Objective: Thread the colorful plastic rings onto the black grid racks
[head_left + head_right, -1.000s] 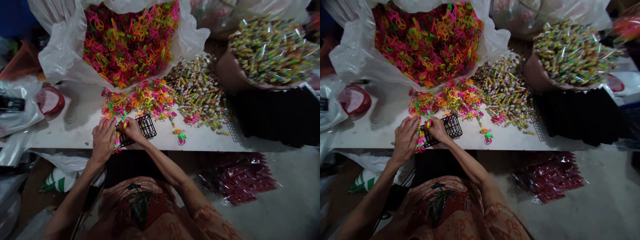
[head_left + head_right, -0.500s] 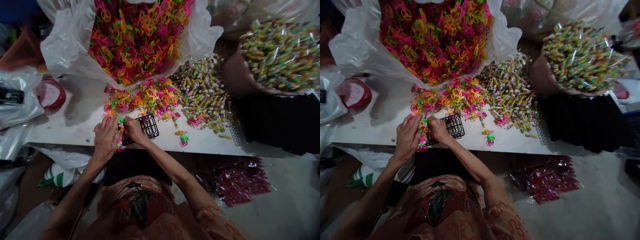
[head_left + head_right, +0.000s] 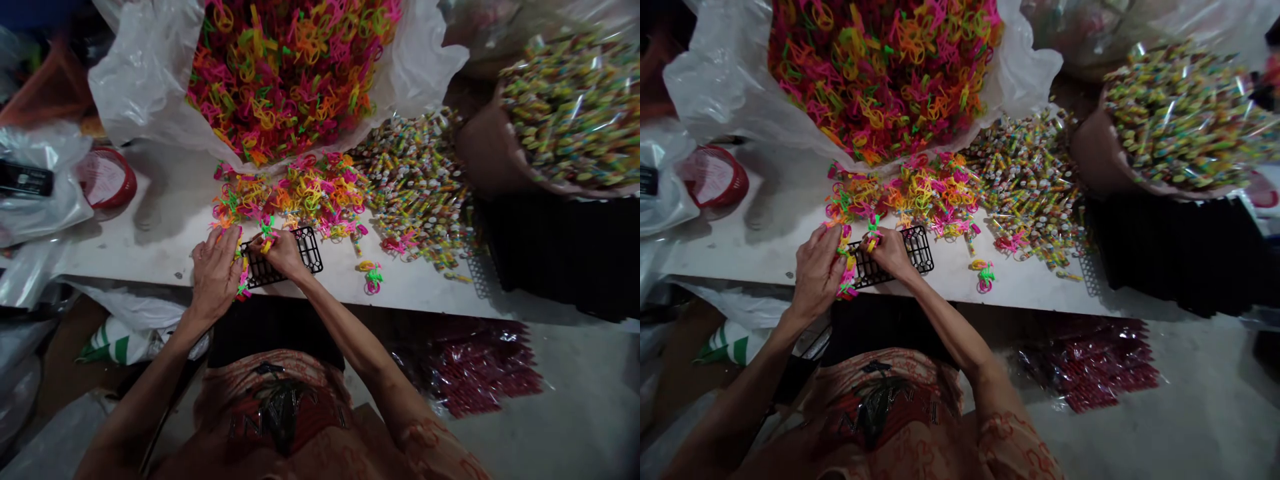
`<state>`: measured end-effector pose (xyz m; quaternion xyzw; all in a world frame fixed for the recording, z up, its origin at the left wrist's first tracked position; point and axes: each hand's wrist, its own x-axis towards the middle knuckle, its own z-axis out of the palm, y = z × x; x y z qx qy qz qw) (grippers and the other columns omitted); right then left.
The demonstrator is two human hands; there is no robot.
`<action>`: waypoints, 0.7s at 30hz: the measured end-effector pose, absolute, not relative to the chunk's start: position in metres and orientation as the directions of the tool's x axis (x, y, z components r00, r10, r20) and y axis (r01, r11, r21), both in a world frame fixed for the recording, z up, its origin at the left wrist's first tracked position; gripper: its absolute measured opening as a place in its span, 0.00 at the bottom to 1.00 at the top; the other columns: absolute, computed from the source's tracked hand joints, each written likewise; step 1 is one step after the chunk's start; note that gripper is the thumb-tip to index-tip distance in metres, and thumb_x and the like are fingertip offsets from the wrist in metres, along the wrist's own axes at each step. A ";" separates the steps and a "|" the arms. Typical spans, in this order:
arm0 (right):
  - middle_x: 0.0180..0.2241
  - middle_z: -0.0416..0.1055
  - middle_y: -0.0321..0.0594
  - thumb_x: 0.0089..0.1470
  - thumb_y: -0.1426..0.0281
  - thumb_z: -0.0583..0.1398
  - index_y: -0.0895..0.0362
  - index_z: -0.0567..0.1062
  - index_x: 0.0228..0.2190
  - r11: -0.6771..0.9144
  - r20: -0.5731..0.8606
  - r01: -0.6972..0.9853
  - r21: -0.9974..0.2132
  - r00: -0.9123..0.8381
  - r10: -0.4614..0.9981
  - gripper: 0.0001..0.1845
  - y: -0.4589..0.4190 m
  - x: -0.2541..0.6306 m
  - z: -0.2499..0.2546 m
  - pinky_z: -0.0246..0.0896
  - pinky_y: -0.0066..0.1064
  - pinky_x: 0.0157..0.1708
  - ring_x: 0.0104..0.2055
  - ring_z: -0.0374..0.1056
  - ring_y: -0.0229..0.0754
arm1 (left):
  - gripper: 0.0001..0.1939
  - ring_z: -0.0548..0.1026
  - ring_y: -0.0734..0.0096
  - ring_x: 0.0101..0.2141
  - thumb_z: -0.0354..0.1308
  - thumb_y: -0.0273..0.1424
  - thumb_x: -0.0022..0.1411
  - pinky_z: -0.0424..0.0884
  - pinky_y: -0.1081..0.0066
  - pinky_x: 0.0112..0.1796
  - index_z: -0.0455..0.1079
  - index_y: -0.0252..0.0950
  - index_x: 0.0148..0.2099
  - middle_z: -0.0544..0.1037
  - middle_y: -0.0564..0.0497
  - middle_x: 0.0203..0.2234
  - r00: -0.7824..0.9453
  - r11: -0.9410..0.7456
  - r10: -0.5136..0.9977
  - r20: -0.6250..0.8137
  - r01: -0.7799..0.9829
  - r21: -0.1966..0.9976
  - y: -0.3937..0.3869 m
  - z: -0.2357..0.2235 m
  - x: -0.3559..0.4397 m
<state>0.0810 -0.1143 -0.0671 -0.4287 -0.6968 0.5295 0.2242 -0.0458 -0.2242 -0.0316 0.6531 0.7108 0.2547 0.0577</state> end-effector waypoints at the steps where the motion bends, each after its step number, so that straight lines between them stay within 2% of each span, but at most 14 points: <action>1: 0.24 0.72 0.34 0.49 0.71 0.61 0.60 0.76 0.25 0.061 -0.147 0.351 -0.934 -0.537 0.831 0.06 -0.115 0.081 -0.068 0.53 0.25 0.29 0.27 0.65 0.35 | 0.28 0.59 0.55 0.64 0.41 0.35 0.70 0.54 0.52 0.60 0.52 0.39 0.70 0.67 0.42 0.62 -0.141 0.018 0.958 0.250 0.900 0.436 -0.224 -0.031 -0.045; 8: 0.21 0.67 0.32 0.49 0.71 0.60 0.59 0.72 0.22 0.175 -0.112 0.412 -0.894 -0.586 0.802 0.07 -0.117 0.078 -0.066 0.48 0.25 0.27 0.26 0.60 0.34 | 0.27 0.60 0.54 0.64 0.42 0.34 0.70 0.56 0.52 0.58 0.54 0.36 0.69 0.67 0.40 0.62 -0.123 0.007 0.957 0.264 0.917 0.400 -0.224 -0.031 -0.046; 11: 0.23 0.67 0.34 0.50 0.74 0.59 0.59 0.72 0.23 0.309 -0.125 0.506 -0.805 -0.655 0.745 0.05 -0.119 0.076 -0.064 0.47 0.27 0.28 0.27 0.61 0.36 | 0.26 0.60 0.53 0.64 0.41 0.35 0.71 0.57 0.51 0.58 0.56 0.37 0.68 0.67 0.40 0.62 -0.118 0.009 0.961 0.250 0.917 0.398 -0.223 -0.030 -0.046; 15: 0.28 0.70 0.38 0.51 0.75 0.57 0.58 0.73 0.29 0.467 -0.129 0.590 -0.659 -0.699 0.703 0.04 -0.123 0.074 -0.057 0.48 0.28 0.29 0.30 0.62 0.38 | 0.23 0.59 0.52 0.64 0.43 0.38 0.71 0.56 0.50 0.59 0.63 0.43 0.64 0.67 0.45 0.62 -0.084 -0.016 0.969 0.232 0.917 0.399 -0.223 -0.028 -0.047; 18: 0.24 0.67 0.35 0.51 0.75 0.57 0.59 0.73 0.26 0.428 -0.146 0.545 -0.721 -0.723 0.676 0.05 -0.119 0.074 -0.056 0.48 0.27 0.28 0.28 0.61 0.36 | 0.24 0.60 0.51 0.64 0.44 0.38 0.70 0.55 0.50 0.59 0.62 0.44 0.65 0.68 0.44 0.62 -0.092 -0.031 0.958 0.272 0.909 0.417 -0.223 -0.030 -0.048; 21: 0.20 0.65 0.32 0.51 0.73 0.58 0.60 0.74 0.23 0.230 -0.135 0.429 -0.874 -0.668 0.732 0.08 -0.115 0.078 -0.062 0.50 0.25 0.28 0.27 0.62 0.34 | 0.27 0.60 0.52 0.63 0.43 0.39 0.70 0.55 0.51 0.60 0.57 0.41 0.68 0.68 0.42 0.61 -0.110 -0.024 0.956 0.273 0.896 0.443 -0.223 -0.032 -0.048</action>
